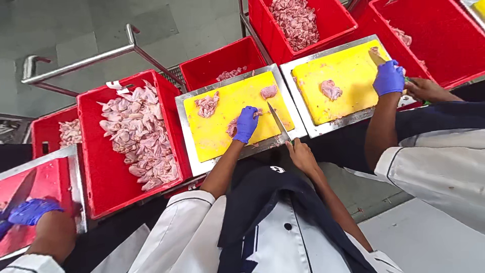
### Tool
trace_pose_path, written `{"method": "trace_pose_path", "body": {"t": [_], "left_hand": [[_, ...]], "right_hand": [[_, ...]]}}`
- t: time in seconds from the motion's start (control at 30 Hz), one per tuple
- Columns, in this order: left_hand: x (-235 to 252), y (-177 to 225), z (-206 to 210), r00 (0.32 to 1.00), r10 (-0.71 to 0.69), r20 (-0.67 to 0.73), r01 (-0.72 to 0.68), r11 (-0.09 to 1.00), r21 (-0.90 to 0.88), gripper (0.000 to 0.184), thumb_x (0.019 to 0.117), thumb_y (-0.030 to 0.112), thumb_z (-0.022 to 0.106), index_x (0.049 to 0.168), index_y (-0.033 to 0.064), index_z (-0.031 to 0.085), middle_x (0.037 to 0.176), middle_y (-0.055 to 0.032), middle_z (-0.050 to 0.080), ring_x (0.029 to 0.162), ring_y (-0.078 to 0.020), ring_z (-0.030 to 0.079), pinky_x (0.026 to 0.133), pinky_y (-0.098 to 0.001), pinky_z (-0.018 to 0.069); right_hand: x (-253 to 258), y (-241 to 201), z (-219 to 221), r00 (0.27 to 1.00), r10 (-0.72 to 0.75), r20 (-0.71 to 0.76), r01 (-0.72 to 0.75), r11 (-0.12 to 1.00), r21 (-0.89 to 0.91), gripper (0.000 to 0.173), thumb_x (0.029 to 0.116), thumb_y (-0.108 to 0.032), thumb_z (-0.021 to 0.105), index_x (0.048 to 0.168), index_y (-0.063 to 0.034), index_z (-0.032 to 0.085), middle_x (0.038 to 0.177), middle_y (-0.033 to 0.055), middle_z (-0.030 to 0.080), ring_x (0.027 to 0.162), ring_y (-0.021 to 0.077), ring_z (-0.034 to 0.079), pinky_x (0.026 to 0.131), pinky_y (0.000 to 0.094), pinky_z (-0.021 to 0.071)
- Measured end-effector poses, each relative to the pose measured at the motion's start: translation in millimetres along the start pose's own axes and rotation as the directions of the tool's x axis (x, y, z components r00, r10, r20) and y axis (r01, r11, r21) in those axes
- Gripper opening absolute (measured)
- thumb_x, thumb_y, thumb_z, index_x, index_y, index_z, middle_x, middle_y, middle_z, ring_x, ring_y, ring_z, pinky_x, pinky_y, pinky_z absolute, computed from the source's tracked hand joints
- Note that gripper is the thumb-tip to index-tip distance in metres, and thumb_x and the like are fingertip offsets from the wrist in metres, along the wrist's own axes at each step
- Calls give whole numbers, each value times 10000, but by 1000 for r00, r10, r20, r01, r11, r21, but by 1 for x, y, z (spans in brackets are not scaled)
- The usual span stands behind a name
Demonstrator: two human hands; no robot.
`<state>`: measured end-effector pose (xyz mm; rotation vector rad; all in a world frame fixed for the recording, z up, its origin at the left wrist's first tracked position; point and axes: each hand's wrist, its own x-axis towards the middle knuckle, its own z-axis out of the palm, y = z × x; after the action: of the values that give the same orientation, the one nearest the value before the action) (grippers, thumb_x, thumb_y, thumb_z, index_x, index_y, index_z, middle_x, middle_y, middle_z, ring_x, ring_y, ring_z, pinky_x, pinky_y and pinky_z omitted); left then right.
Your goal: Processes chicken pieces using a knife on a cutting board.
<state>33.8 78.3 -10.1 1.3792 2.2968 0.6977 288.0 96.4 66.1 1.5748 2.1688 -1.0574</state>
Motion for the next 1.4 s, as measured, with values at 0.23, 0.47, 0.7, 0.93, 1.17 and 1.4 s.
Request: {"method": "trace_pose_path", "body": {"t": [0.23,0.47,0.7,0.93,1.17,1.4], "left_hand": [[-2,-15,-12,1000,7,25,-3,990,-139,298,925,133,728,1197,20,683,1286,-176,656,1199,-305,646,1062,-461,517],[7,-16,-22,990,54,128,-42,995,-93,228,936,46,686,1161,7,699,1269,-199,662,1227,-352,625,1074,-506,499],[9,-15,-13,1000,-5,10,6,997,-74,172,914,46,681,1080,10,707,1151,-192,695,1155,-354,653,1026,-503,527],[-11,-43,-73,981,-128,-146,87,961,-261,316,990,161,645,1293,74,648,1232,-170,690,1117,-321,686,975,-543,558],[-57,-60,-58,980,-174,94,172,985,31,695,903,533,708,1472,159,567,1409,-204,569,1264,-398,583,1003,-560,534],[-53,-24,-32,964,-216,153,197,972,132,503,848,228,726,1346,197,665,1457,-164,544,1315,-436,525,846,-566,587]], "right_hand": [[11,-24,-13,986,-85,144,105,984,-141,546,1100,-481,391,1208,22,574,1012,240,671,1018,417,684,866,581,538],[59,-78,7,981,-67,182,87,991,-102,575,1108,-476,365,1273,41,555,1145,250,659,1101,396,674,920,564,538],[45,-72,18,989,-15,148,35,990,-133,584,1107,-477,363,1312,45,527,1173,256,658,1126,404,671,931,571,539],[17,-21,14,985,-23,172,42,993,-112,579,1095,-505,392,1200,31,584,1027,256,665,1006,428,678,856,609,530],[3,-25,34,998,-61,-36,66,985,159,539,1093,-505,406,1138,-3,595,793,151,613,725,313,649,707,521,537],[-1,-26,53,999,43,-23,-38,984,172,562,1092,-510,413,1181,12,601,857,191,641,811,352,666,774,550,528]]}}
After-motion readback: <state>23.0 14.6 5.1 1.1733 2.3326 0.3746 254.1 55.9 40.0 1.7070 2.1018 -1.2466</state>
